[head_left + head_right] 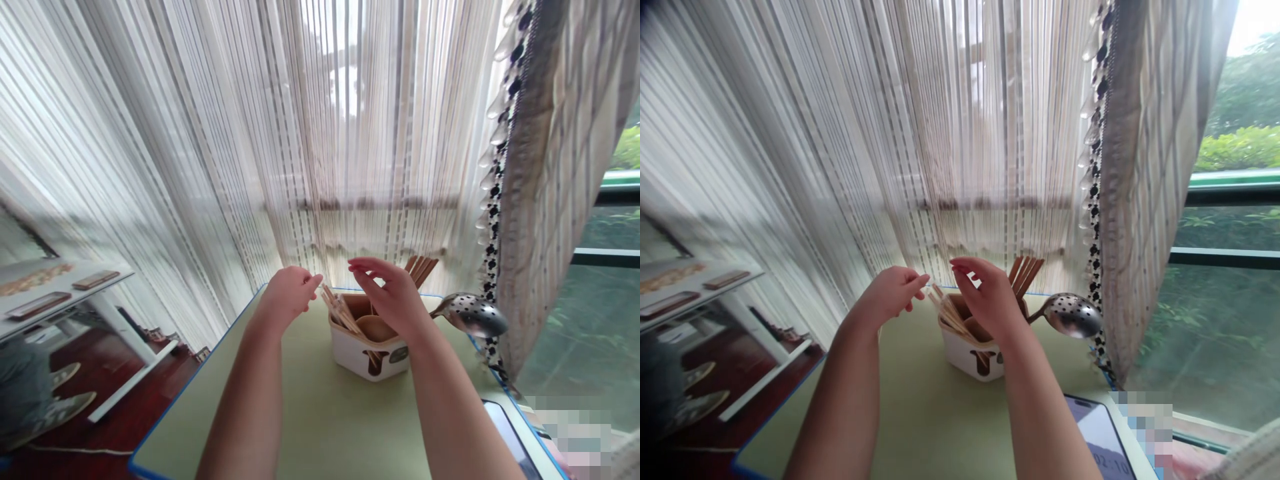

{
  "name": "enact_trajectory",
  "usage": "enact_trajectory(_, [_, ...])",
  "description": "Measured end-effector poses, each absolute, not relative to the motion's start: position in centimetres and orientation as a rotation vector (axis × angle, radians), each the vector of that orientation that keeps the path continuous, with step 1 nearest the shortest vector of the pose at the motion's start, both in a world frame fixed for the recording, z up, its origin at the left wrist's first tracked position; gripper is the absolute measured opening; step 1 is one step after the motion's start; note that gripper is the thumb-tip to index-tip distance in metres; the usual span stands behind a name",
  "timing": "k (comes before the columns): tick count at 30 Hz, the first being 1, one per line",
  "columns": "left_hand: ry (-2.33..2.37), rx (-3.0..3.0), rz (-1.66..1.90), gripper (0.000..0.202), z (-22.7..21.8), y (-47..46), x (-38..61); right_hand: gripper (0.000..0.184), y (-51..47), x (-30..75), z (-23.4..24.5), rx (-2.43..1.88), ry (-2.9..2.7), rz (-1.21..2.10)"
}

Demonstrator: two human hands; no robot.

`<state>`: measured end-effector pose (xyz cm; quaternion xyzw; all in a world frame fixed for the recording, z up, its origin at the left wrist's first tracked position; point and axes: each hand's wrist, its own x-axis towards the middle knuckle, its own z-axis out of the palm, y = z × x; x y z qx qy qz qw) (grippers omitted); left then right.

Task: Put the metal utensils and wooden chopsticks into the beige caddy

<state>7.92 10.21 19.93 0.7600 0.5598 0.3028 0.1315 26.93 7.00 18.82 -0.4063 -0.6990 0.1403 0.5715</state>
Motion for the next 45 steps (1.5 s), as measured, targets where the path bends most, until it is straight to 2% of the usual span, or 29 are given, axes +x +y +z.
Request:
enact_trajectory(2, [1.575,2.132,0.855,0.045,19.8,10.1,7.8,0.022,6.7,27.2,19.0,-0.961,-1.631,0.298])
enact_trajectory(9, [1.517,2.033,0.774,0.042,20.1,9.3,8.0,0.023,6.8,28.3,19.0,-1.013,-1.584,0.286])
enact_trajectory(18, [1.455,2.086,0.537,0.028,20.6,9.1,7.8,0.022,7.0,28.8,19.0,-1.017,-1.530,0.289])
enact_trajectory(31, [1.957,2.360,0.876,0.029,18.7,11.7,11.3,0.022,10.3,28.3,16.3,-1.169,-1.659,0.428])
enact_trajectory(39, [1.787,2.324,0.934,0.028,17.8,12.8,11.3,0.037,11.1,27.3,15.1,-1.230,-1.839,0.463])
enact_trajectory(45, [1.629,2.212,0.934,0.021,17.2,13.5,11.1,0.031,12.2,26.7,14.0,-1.176,-1.829,0.508])
